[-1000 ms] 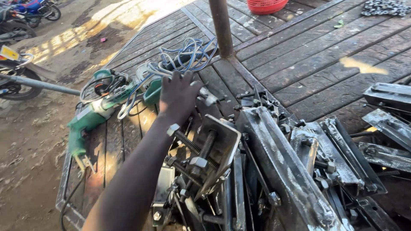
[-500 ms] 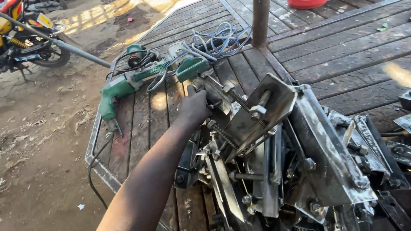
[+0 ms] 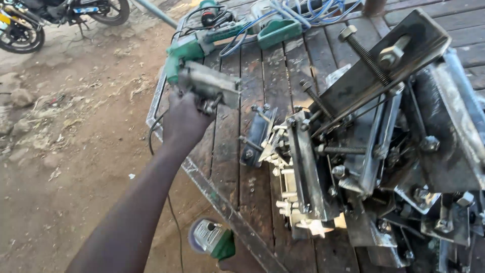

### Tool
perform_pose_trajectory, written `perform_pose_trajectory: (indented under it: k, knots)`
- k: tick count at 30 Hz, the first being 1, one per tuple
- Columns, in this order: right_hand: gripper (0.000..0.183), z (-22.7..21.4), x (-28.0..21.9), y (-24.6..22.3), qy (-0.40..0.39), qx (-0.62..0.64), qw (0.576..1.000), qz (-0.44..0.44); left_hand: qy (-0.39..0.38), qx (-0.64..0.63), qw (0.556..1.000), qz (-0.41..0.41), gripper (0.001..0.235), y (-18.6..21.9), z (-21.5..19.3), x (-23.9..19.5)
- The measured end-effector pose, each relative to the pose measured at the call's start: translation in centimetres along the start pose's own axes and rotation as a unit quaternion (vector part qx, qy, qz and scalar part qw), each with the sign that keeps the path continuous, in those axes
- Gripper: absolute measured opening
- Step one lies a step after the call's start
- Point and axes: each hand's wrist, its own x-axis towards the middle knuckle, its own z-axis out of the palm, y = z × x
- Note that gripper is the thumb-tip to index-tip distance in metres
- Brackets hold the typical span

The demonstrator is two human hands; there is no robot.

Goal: Using a handheld angle grinder to smooth and finish the edges of small metal components.

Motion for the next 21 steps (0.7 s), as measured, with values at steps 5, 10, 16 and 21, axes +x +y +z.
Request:
perform_pose_trajectory:
  k: [5,10,16,21]
  knots:
    - [0.054,-7.5,-2.0,-10.9,-0.081,-0.001,0.996,0.044,0.007,0.054,0.994,0.097,0.022,-8.2,6.2,-1.9]
    - [0.063,-6.8,-4.3,-11.9,-0.08,-0.106,0.988,0.08,0.07,-0.028,0.992,0.102,0.039,-4.9,2.3,-2.8]
    - [0.064,-4.6,-5.9,-11.4,-0.061,-0.097,0.987,0.109,0.257,-0.151,0.955,-0.007,0.031,-5.5,-5.8,-7.4]
    - [0.064,-2.7,-6.5,-11.7,-0.025,-0.07,0.99,0.122,0.244,-0.513,0.811,-0.144,0.026,-15.0,-8.2,-16.0]
